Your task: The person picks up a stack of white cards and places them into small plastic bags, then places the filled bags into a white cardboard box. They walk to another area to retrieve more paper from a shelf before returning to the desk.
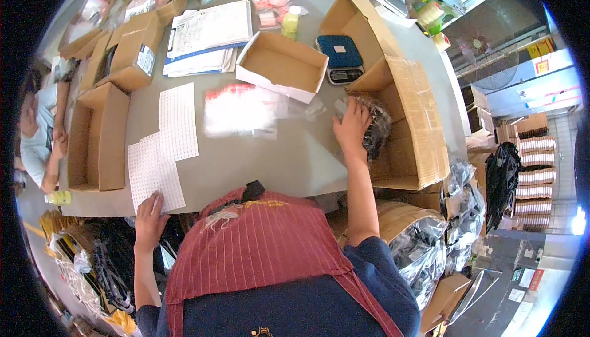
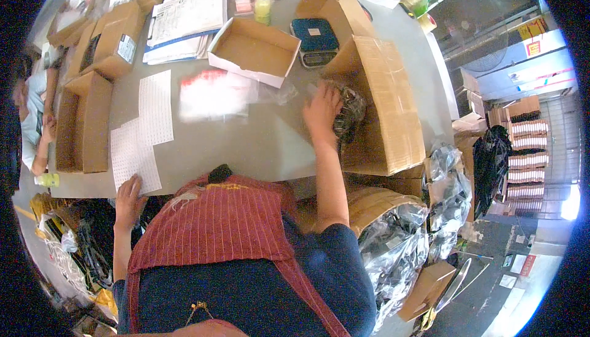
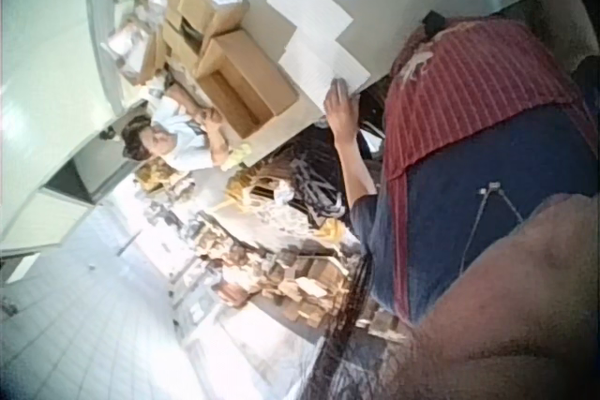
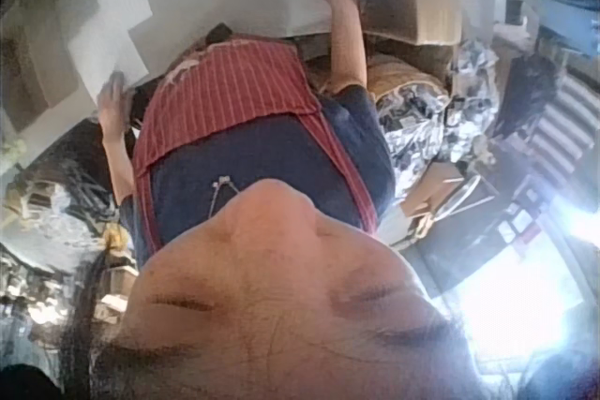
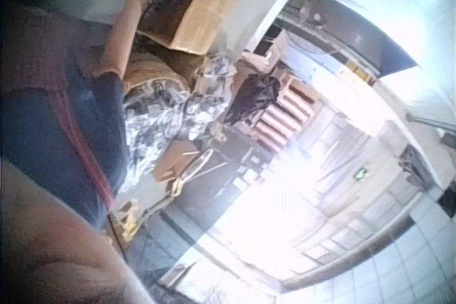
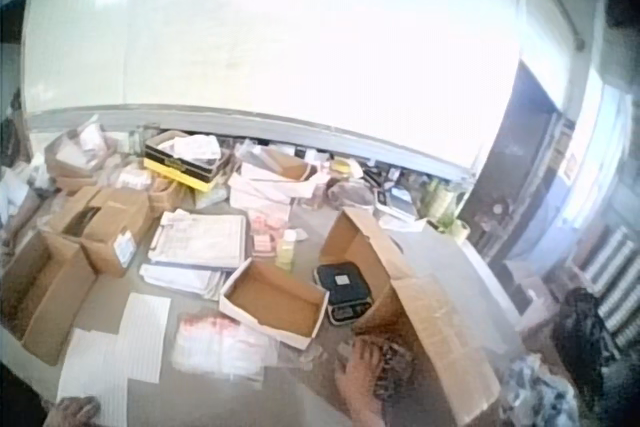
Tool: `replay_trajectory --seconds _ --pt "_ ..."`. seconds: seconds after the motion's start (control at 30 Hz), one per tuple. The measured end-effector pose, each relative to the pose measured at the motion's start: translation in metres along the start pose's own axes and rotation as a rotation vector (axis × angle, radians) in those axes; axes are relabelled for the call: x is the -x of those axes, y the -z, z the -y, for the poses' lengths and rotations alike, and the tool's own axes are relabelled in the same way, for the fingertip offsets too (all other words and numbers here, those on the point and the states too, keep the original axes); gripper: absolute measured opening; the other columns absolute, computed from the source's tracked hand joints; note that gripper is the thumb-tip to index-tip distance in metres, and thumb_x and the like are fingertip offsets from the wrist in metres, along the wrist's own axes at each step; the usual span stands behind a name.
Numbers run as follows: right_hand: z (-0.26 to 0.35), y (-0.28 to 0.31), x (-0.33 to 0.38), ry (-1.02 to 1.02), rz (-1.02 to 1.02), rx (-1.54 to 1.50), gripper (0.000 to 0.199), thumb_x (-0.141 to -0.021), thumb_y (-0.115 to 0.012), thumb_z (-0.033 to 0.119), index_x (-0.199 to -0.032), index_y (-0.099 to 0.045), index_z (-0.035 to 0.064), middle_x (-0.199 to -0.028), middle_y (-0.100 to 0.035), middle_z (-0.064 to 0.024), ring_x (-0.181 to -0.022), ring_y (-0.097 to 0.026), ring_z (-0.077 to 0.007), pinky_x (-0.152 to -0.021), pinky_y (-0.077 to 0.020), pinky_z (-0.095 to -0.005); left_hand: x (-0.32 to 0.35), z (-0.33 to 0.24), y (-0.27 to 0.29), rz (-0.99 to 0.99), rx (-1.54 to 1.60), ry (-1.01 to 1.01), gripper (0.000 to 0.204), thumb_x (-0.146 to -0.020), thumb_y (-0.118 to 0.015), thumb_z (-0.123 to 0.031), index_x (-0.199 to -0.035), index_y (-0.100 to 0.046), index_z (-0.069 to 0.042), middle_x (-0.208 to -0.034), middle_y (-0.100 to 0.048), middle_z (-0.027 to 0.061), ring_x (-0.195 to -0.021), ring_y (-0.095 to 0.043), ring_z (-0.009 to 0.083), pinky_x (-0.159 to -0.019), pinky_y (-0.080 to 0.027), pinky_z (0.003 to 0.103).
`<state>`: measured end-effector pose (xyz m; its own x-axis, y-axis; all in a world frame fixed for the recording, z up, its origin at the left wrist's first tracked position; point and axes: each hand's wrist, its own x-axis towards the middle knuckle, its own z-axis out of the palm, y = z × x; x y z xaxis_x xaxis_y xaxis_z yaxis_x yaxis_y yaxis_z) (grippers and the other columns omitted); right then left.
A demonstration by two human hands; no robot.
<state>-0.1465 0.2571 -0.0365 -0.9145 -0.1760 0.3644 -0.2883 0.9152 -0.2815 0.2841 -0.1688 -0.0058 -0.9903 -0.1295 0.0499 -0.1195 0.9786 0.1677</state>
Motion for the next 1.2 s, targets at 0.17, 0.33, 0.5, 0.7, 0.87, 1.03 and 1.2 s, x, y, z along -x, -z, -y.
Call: replay_trajectory --seconds 0.17,0.33,0.5,0.7,0.87,1.03,1.2 --pt "0.004 -0.002 0.017 -0.022 0.211 0.07 0.041 -0.081 -0.067 0.016 -0.12 -0.062 0.0051 -0.12 -0.06 -0.0167 -0.123 -0.045 -0.0348 -0.11 -0.0231 -0.0559 0.014 0.021 -0.009 0.063 -0.014 -0.109 0.052 -0.078 -0.074 -0.009 -0.127 -0.058 -0.003 -0.127 -0.06 0.0145 -0.107 -0.058 0.0361 -0.091 -0.049 0.045" --pt "-0.01 -0.012 0.066 0.135 0.008 0.071 0.029 -0.08 -0.061 0.01 -0.109 -0.067 0.0077 -0.118 -0.061 -0.0093 -0.122 -0.047 -0.0307 -0.114 -0.0204 -0.0561 0.015 0.022 0.003 -0.022 0.022 -0.149 0.035 -0.08 -0.07 -0.002 -0.115 -0.064 -0.002 -0.115 -0.066 0.0136 -0.098 -0.062 0.0349 -0.086 -0.051 0.044" --pt "-0.001 0.001 0.089 0.155 0.016 0.058 0.036 -0.073 -0.065 0.013 -0.109 -0.066 0.0094 -0.119 -0.06 -0.0109 -0.124 -0.047 -0.0328 -0.113 -0.0243 -0.0567 -0.008 0.032 0.035 -0.649 0.168 0.295 0.019 -0.088 -0.067 0.004 -0.107 -0.069 0.002 -0.107 -0.069 0.0147 -0.094 -0.066 0.0274 -0.083 -0.054 0.035" --pt "0.042 0.006 0.092 0.04 0.055 -0.349 0.027 -0.079 -0.062 0.004 -0.106 -0.066 0.0049 -0.119 -0.064 -0.0132 -0.114 -0.057 -0.0381 -0.105 -0.0399 -0.0475 -0.085 -0.048 0.103 -0.848 -0.096 0.035 0.016 -0.09 -0.065 0.005 -0.105 -0.07 0.004 -0.112 -0.069 0.0167 -0.099 -0.067 0.0284 -0.085 -0.054 0.037" --pt "0.09 0.015 0.089 -0.217 0.658 -1.142 0.045 -0.095 -0.064 0.03 -0.132 -0.057 0.0054 -0.131 -0.06 -0.0144 -0.12 -0.058 -0.0298 -0.101 -0.0457 -0.0438 -0.149 -0.119 0.059 -0.438 0.044 -0.361 0.031 -0.077 -0.066 0.004 -0.108 -0.069 0.0 -0.115 -0.068 0.0122 -0.096 -0.067 0.0264 -0.081 -0.055 0.037" --pt "0.128 0.058 0.072 -0.074 1.273 -1.453 0.089 -0.093 -0.046 0.07 -0.156 -0.024 0.0114 -0.144 -0.048 -0.0136 -0.13 -0.047 -0.0267 -0.099 -0.0459 -0.0416 -0.182 -0.172 0.037 -0.343 0.003 -0.62 0.033 -0.076 -0.063 -0.007 -0.108 -0.067 -0.001 -0.115 -0.065 0.0087 -0.099 -0.062 0.0216 -0.082 -0.052 0.034" --pt "0.141 0.063 0.063 -0.371 1.102 -1.415 0.059 -0.097 -0.057 0.052 -0.132 -0.055 0.0052 -0.121 -0.063 -0.0076 -0.11 -0.058 -0.0186 -0.089 -0.0494 -0.0344 -0.204 -0.183 0.033 -0.279 0.038 -0.689 0.029 -0.075 -0.061 -0.011 -0.101 -0.066 -0.001 -0.113 -0.064 0.008 -0.099 -0.06 0.0205 -0.084 -0.048 0.033"
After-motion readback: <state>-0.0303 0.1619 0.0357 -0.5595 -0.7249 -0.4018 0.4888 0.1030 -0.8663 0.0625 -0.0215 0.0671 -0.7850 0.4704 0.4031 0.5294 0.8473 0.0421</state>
